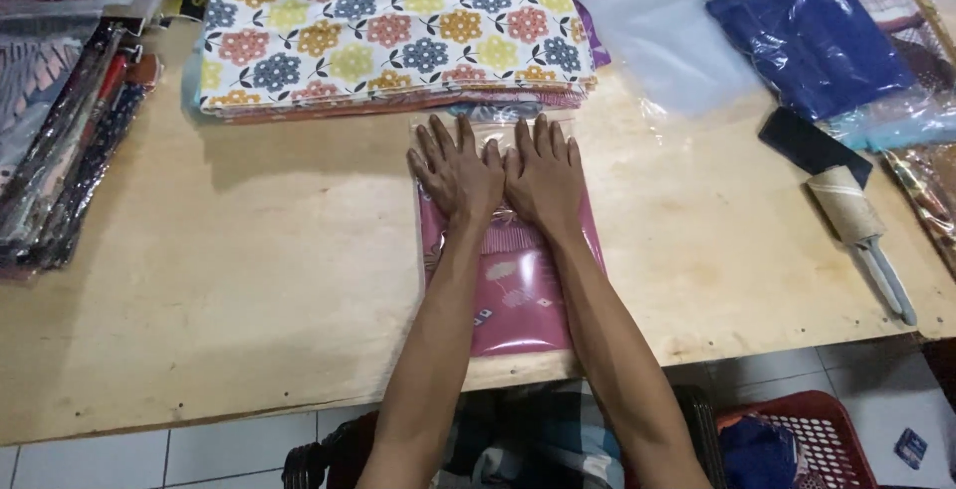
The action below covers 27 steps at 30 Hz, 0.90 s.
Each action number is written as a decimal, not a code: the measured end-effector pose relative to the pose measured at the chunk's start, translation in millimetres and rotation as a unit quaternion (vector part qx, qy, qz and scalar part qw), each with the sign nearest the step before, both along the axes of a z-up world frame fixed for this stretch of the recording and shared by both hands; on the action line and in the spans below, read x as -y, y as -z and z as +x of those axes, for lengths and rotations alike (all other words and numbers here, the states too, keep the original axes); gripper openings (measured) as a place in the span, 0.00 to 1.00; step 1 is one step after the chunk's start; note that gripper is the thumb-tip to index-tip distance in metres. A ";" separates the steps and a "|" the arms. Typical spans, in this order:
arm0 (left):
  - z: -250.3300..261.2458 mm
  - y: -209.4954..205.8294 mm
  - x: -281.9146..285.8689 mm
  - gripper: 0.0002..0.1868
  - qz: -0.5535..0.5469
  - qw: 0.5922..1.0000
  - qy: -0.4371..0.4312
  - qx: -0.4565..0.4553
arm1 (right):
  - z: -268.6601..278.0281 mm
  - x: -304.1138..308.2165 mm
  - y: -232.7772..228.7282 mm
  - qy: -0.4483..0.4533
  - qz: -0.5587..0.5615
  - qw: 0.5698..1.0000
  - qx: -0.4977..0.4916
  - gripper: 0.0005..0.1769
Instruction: The person puts a folded piece of pink fabric into a clear plastic bag and seals the zipper closure by hand.
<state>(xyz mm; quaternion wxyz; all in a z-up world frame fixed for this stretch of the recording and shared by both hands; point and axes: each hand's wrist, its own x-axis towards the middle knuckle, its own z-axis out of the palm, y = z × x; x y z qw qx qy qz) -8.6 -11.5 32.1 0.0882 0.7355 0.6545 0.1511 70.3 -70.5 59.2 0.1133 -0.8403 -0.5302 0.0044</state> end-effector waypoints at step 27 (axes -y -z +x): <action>-32.2 -4.5 -23.7 0.32 -0.024 0.976 0.043 0.210 | 49.3 -9.3 34.7 0.033 0.253 0.915 -0.312 0.31</action>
